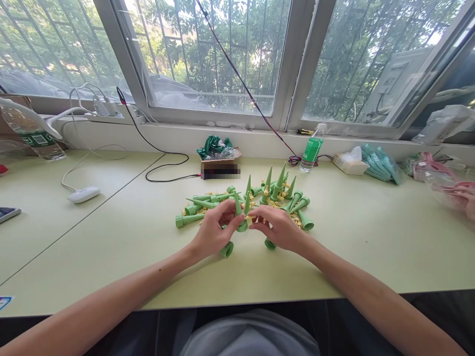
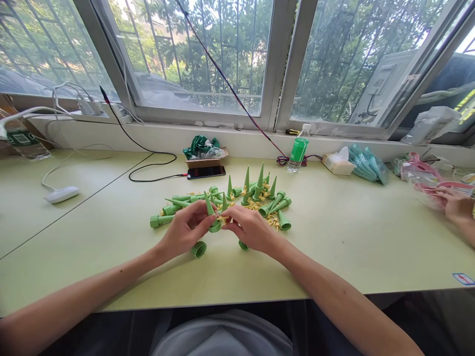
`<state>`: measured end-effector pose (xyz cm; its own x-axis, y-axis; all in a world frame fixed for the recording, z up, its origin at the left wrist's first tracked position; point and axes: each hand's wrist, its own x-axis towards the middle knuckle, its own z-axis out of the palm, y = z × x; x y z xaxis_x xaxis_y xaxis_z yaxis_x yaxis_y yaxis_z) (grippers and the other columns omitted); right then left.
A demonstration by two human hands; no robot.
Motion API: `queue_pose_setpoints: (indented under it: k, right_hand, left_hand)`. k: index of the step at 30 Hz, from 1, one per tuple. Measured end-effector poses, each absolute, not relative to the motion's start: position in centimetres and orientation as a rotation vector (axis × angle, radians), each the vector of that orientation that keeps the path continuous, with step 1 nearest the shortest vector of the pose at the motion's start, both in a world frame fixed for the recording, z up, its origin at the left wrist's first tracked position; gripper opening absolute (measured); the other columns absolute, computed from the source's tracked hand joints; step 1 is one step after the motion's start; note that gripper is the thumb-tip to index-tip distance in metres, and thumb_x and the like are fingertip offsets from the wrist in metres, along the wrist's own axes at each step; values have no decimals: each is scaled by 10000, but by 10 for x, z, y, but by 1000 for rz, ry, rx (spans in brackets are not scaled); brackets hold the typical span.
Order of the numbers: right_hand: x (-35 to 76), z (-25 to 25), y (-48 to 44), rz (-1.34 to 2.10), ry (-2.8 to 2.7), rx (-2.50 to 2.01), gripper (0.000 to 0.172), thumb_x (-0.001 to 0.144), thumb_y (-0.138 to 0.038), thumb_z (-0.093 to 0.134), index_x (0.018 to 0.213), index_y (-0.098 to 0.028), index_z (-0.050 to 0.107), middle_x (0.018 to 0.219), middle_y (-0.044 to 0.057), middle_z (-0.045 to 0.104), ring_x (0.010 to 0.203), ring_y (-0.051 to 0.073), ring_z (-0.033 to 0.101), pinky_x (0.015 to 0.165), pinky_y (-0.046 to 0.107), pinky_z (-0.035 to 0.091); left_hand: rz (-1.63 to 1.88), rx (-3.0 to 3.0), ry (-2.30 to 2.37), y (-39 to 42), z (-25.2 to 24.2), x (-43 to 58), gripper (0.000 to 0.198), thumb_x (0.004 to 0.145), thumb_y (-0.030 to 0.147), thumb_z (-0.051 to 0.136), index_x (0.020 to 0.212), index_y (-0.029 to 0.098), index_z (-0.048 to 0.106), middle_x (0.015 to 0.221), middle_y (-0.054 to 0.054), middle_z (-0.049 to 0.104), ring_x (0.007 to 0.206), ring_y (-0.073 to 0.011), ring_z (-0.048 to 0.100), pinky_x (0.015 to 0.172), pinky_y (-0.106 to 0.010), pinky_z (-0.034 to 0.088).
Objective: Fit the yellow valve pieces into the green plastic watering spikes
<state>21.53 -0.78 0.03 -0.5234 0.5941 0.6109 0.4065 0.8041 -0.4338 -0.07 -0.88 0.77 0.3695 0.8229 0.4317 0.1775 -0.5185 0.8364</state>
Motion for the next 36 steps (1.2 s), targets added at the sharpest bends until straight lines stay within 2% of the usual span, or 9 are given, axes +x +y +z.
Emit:
queue_pose_setpoints:
  k: [11, 19, 27, 36]
  right_hand:
    - [216, 1, -8, 322, -2212, -726, 98, 998, -272, 572, 1047, -192, 602, 880, 40, 673, 665, 135, 567, 650, 258, 465]
    - [216, 5, -10, 356, -2241, -739, 193, 1040, -351, 476, 987, -195, 577, 795, 23, 623, 658, 138, 530, 632, 248, 424]
    - [216, 7, -10, 405, -2259, -770, 306, 1067, -348, 377, 884, -195, 568, 735, 17, 605, 617, 129, 507, 616, 241, 401]
    - [214, 10, -14, 388, -2257, -826, 329, 1050, -274, 349, 743, -209, 448, 657, -11, 510, 569, 121, 445, 589, 243, 365]
  left_hand:
    - [1142, 1915, 864, -8, 7, -1, 187, 949, 373, 599, 978, 189, 583, 625, 25, 526, 492, -86, 415, 425, -229, 333]
    - [1210, 2075, 903, -9, 9, 0, 181, 931, 364, 608, 935, 183, 593, 672, 1, 586, 549, -112, 519, 464, -229, 388]
    - [1208, 2380, 922, -13, 6, -1, 79, 930, 244, 576, 869, 192, 577, 620, 45, 506, 544, -96, 435, 491, -211, 342]
    - [1200, 2406, 910, -14, 8, 1, 150, 929, 251, 563, 793, 195, 531, 606, 41, 479, 544, -104, 426, 515, -221, 360]
